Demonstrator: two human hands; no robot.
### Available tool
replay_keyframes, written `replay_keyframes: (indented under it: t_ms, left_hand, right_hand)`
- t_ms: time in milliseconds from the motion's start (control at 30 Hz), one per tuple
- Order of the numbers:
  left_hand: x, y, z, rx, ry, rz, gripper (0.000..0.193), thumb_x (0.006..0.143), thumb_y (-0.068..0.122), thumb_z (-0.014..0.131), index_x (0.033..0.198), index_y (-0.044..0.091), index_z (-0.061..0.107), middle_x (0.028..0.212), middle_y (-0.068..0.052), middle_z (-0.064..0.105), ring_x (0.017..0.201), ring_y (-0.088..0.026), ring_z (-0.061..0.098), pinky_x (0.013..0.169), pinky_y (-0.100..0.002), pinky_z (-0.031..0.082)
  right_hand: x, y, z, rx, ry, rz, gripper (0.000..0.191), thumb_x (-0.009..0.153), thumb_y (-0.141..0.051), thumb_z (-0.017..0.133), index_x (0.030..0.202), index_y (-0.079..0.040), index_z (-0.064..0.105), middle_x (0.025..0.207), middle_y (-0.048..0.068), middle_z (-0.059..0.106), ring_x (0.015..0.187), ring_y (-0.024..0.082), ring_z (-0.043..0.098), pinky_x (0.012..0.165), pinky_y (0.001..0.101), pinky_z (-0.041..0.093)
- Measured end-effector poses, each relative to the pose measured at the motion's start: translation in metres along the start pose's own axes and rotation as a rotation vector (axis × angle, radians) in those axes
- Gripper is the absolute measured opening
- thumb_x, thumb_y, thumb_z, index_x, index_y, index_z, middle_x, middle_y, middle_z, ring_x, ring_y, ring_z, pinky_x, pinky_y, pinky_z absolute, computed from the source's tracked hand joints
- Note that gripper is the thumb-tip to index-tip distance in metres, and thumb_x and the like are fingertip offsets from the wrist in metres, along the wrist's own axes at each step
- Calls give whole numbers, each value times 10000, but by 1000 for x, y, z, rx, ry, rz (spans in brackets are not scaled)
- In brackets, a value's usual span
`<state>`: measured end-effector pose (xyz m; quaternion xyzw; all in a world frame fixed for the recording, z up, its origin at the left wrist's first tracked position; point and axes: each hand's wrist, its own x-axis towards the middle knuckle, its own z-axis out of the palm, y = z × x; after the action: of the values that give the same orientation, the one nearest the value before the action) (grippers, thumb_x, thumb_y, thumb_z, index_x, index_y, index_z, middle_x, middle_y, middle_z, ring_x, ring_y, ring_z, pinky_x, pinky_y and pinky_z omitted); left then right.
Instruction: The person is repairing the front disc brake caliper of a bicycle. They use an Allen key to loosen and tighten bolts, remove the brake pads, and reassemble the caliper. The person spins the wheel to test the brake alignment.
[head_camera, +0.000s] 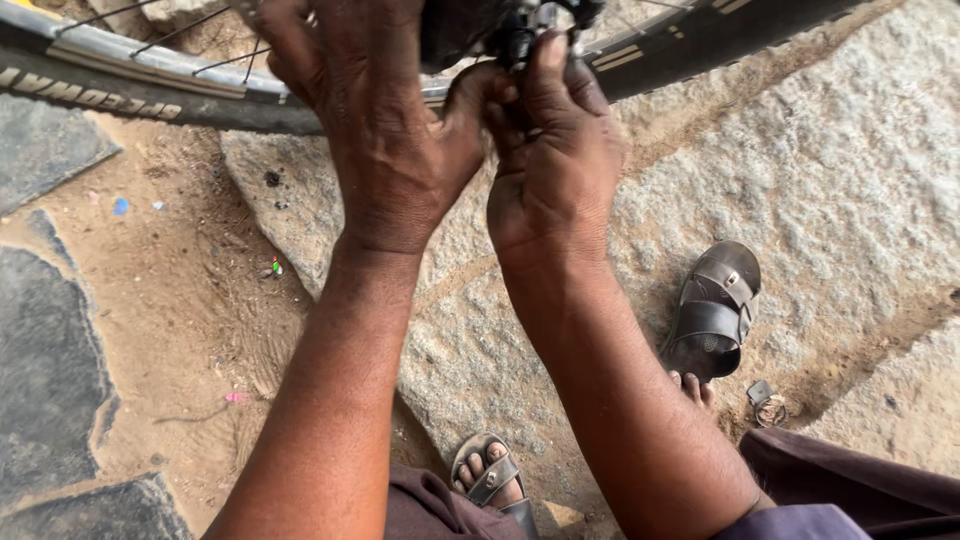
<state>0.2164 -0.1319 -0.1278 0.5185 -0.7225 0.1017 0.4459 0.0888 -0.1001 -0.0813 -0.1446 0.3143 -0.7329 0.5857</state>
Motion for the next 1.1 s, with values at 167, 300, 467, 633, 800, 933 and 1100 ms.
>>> replay_keyframes:
  t_ms: [167, 300, 467, 633, 800, 933, 1100]
  left_hand:
    - [-17, -8, 5, -56, -154, -91, 839, 979, 346, 775, 1643, 336, 262, 1726, 13, 299, 1570, -282, 187, 1289, -564, 104]
    - [-14, -8, 12, 103, -24, 7, 985, 910, 542, 781, 1659, 324, 179, 1738, -5, 195, 1578, -301, 13, 1307, -552, -8]
    - [-16, -3, 3, 36, -109, -84, 967, 896, 643, 730, 1653, 315, 227, 1733, -76, 251, 1607, -320, 101, 1318, -546, 100]
    - [-18, -5, 3, -9, -174, -98, 974, 929, 591, 731, 1663, 259, 183, 1721, -139, 258, 1600, -324, 166, 1346, -574, 138]
    - [-16, -9, 6, 44, -100, -17, 978, 909, 514, 803, 1641, 261, 207, 1700, -157, 241, 1567, -330, 160, 1309, -552, 155]
    - [-8, -8, 3, -43, -73, -10, 943, 894, 475, 832, 1640, 271, 294, 1646, -66, 354, 1530, -278, 268, 1245, -501, 290]
    - [3, -3, 0, -60, -11, 13, 953, 873, 508, 841, 1630, 319, 294, 1601, -18, 379, 1490, -246, 282, 1206, -486, 305]
  right_hand:
    - [-16, -8, -10, -279, 10, -43, 324, 988, -312, 681, 1049, 7, 684, 926, 91, 724, 828, 152, 710, 789, 294, 637]
    - [-45, 12, -56, -572, 109, -266, 467, 1067, -449, 609, 947, -1, 671, 819, 94, 703, 665, 159, 677, 604, 318, 636]
    - [-10, 58, -155, -677, 427, 210, 206, 981, -216, 653, 1060, -26, 657, 803, 111, 713, 591, 152, 672, 469, 307, 586]
    - [52, 24, -216, -1011, 490, 75, 184, 958, -113, 690, 1096, 8, 707, 894, 147, 753, 611, 163, 700, 490, 296, 595]
    - [68, 31, -198, -1645, 86, 419, 156, 903, -195, 797, 1008, -80, 792, 883, 89, 807, 650, 166, 756, 615, 276, 615]
    - [62, 57, -187, -1891, 91, 347, 177, 831, -229, 874, 917, -84, 823, 890, 94, 797, 727, 178, 733, 728, 353, 598]
    - [64, 62, -187, -1884, 22, 395, 138, 870, -161, 834, 942, -43, 827, 912, 129, 789, 747, 202, 740, 737, 365, 615]
